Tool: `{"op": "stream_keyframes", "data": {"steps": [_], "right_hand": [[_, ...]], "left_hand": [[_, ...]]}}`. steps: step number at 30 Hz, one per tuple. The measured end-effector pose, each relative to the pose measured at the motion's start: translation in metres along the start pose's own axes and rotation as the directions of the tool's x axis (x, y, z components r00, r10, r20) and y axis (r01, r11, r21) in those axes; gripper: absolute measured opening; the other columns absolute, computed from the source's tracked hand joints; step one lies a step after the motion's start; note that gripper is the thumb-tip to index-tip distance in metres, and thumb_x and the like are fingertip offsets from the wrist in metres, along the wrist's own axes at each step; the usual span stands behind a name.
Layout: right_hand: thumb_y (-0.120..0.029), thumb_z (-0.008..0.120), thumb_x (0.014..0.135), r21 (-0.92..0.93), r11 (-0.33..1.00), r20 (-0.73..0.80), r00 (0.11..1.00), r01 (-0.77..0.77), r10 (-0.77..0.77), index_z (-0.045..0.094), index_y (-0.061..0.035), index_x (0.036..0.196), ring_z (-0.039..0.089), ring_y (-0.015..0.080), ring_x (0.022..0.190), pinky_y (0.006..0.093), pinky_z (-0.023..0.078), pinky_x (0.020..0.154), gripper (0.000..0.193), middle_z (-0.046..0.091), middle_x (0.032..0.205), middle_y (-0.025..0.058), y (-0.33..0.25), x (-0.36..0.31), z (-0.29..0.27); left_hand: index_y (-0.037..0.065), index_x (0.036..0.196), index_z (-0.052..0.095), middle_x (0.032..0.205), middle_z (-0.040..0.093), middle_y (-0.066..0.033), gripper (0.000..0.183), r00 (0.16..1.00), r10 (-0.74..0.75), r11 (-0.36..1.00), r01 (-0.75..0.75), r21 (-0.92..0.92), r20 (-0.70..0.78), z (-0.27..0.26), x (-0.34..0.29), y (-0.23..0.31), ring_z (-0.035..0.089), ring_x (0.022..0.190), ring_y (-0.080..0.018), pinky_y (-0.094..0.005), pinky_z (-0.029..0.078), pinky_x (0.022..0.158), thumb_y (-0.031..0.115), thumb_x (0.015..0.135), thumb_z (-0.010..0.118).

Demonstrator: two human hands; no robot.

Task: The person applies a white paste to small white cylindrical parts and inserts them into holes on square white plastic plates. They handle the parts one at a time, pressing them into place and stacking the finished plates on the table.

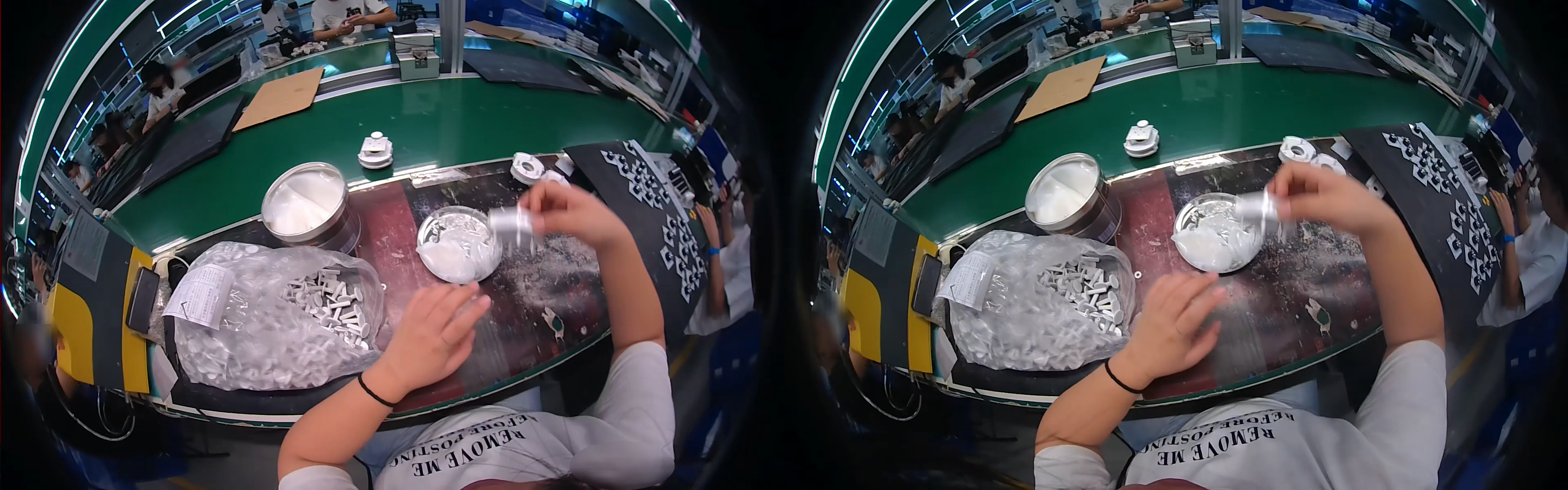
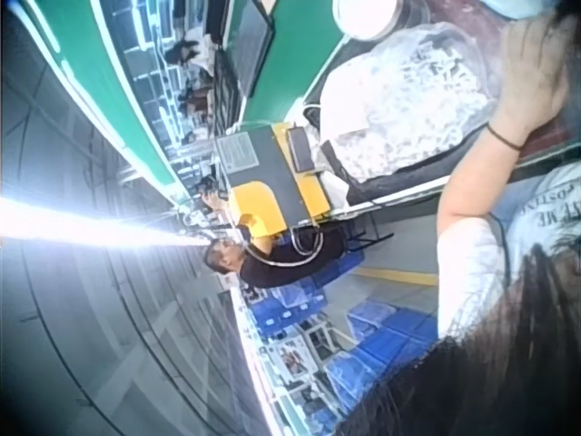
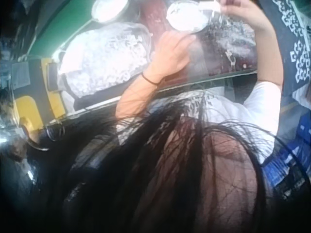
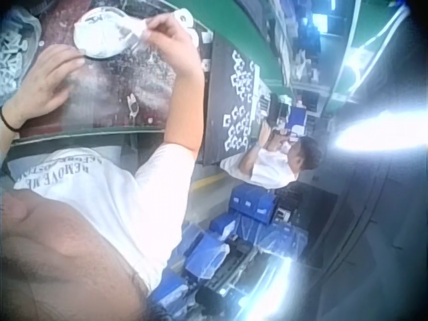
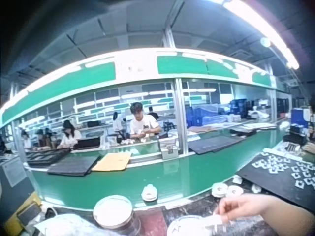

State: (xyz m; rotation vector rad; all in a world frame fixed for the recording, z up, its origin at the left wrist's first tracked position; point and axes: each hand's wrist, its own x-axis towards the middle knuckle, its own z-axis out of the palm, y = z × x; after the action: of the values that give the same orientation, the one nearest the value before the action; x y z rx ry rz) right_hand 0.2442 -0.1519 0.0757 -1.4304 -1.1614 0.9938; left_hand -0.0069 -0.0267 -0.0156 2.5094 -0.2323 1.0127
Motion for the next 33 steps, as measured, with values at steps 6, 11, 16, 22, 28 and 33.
{"op": "stream_keyframes", "data": {"steps": [6, 11, 16, 22, 28, 33], "right_hand": [[-0.006, 0.061, 0.082, 0.171, 0.898, 0.382, 0.868, -0.405, 0.318, 0.055, -0.0050, 0.093, 0.055, 0.0105, 0.090, 0.0241, 0.043, 0.077, 0.012, 0.060, 0.098, 0.0034, 0.061, -0.031, 0.038], [-0.012, 0.056, 0.088, -0.064, 0.825, 0.449, 0.722, -0.562, 0.527, 0.057, -0.0047, 0.101, 0.054, 0.0081, 0.090, 0.0234, 0.043, 0.080, 0.015, 0.061, 0.100, 0.0015, 0.074, -0.009, 0.061], [-0.020, 0.055, 0.088, -0.265, 0.931, 0.279, 0.904, -0.250, 0.323, 0.061, -0.0073, 0.109, 0.058, 0.0132, 0.087, 0.0275, 0.045, 0.074, 0.025, 0.063, 0.096, 0.0035, 0.070, -0.021, 0.070], [-0.019, 0.057, 0.088, -0.324, 0.944, -0.068, 0.997, -0.057, 0.037, 0.062, -0.0059, 0.106, 0.060, 0.0187, 0.091, 0.0309, 0.046, 0.080, 0.023, 0.063, 0.100, 0.0096, 0.051, -0.081, 0.062], [-0.016, 0.061, 0.086, -0.297, 0.942, -0.606, 0.793, -0.157, -0.059, 0.065, -0.0057, 0.100, 0.059, 0.0154, 0.087, 0.0279, 0.046, 0.077, 0.018, 0.063, 0.097, 0.0070, 0.069, -0.160, 0.030], [-0.018, 0.067, 0.076, -0.571, 0.593, -0.821, 0.413, -0.568, -0.395, 0.063, -0.0060, 0.102, 0.057, 0.0251, 0.100, 0.0348, 0.044, 0.084, 0.029, 0.063, 0.103, 0.0092, 0.085, -0.228, -0.058]], "left_hand": [[0.003, 0.123, 0.048, 0.126, 0.048, -0.0161, 0.060, 0.992, -0.118, 0.993, 0.119, 0.006, -0.033, 0.001, -0.001, -0.010, 0.047, 0.111, -0.0357, -0.0443, 0.036, 0.096, 0.009, 0.067, 0.069], [0.005, 0.123, 0.050, 0.126, 0.049, -0.0147, 0.057, 0.983, -0.179, 0.984, 0.179, 0.012, -0.045, -0.003, -0.004, -0.011, 0.047, 0.111, -0.0355, -0.0445, 0.036, 0.096, 0.010, 0.069, 0.068], [0.003, 0.121, 0.052, 0.122, 0.052, -0.0148, 0.053, 0.986, -0.168, 0.985, 0.168, -0.028, 0.009, -0.001, 0.002, -0.008, 0.049, 0.109, -0.0351, -0.0439, 0.038, 0.094, 0.013, 0.071, 0.067], [0.000, 0.122, 0.049, 0.119, 0.053, -0.0172, 0.063, 0.944, -0.113, 0.939, 0.203, -0.278, 0.309, -0.008, -0.001, -0.007, 0.050, 0.108, -0.0367, -0.0430, 0.037, 0.095, 0.027, 0.070, 0.072], [0.001, 0.129, 0.043, 0.124, 0.050, -0.0196, 0.086, 0.866, -0.055, 0.934, 0.221, -0.282, 0.497, -0.006, 0.001, 0.005, 0.045, 0.115, -0.0387, -0.0441, 0.034, 0.099, 0.038, 0.060, 0.079], [0.000, 0.130, 0.040, 0.122, 0.050, -0.0206, 0.087, 0.853, -0.085, 0.956, 0.216, -0.201, 0.514, 0.000, -0.004, 0.006, 0.046, 0.114, -0.0393, -0.0451, 0.036, 0.098, 0.029, 0.059, 0.081]]}}
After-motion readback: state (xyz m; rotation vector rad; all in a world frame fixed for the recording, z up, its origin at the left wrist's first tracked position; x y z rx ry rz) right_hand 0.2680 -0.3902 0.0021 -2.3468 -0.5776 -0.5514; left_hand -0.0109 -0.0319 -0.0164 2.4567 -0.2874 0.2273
